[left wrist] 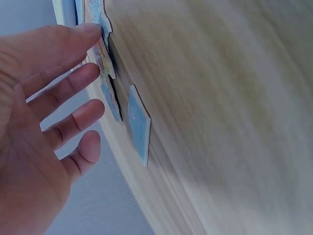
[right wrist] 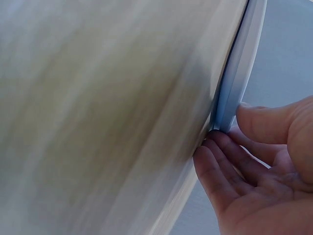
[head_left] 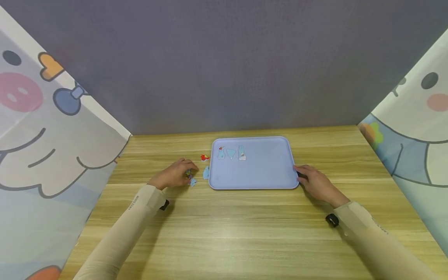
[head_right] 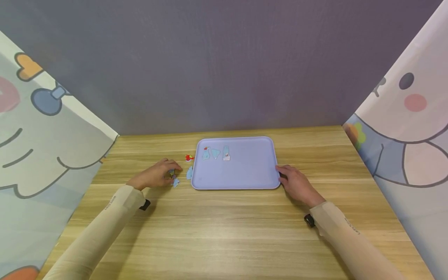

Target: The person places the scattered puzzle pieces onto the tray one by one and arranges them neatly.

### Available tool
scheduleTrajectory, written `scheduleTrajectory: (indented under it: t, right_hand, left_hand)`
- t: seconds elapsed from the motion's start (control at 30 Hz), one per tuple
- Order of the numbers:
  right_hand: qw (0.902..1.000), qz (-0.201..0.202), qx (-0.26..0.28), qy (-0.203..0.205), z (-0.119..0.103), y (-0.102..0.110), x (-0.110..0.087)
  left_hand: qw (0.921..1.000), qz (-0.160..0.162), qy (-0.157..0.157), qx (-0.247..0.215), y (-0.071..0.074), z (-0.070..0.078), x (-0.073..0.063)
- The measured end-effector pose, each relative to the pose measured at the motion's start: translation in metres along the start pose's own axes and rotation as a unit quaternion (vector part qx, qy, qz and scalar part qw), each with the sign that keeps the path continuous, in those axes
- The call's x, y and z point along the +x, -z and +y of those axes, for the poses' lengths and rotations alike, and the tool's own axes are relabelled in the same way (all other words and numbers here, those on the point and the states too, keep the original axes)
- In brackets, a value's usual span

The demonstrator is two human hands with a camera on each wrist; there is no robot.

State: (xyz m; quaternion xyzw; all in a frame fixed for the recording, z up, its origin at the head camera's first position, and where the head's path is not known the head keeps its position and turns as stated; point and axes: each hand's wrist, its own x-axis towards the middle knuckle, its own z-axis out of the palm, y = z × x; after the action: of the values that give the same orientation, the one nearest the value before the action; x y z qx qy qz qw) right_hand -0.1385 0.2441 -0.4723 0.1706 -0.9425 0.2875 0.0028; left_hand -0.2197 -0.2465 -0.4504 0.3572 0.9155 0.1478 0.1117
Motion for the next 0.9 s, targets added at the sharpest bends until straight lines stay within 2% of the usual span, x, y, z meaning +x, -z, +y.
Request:
scheduleTrajectory:
  t: [0.2, 0.4, 0.57, 0.9]
  right_hand:
    - [1.0000, 0.002, -0.001, 0.002, -0.0003, 0.0009, 0.0002]
    - [1.0000, 0.001, 0.000, -0.001, -0.0010, 0.0016, 0.0005]
    - [1.0000, 0.000, -0.001, -0.002, -0.0012, 0.0017, 0.0005]
    - [1.0000, 0.001, -0.003, -0.002, -0.0019, 0.0015, 0.0006]
  left_hand:
    - [0.9999, 0.007, 0.012, 0.006, 0.0026, -0.0003, -0.0004]
    - [0.9972, 0.021, 0.069, 0.020, 0.0077, 0.0003, -0.0030]
    - [0.9937, 0.011, 0.110, 0.014, 0.0072, 0.0014, -0.0035]
    - [0.9939, 0.013, 0.107, 0.025, 0.0025, -0.0004, -0.0012]
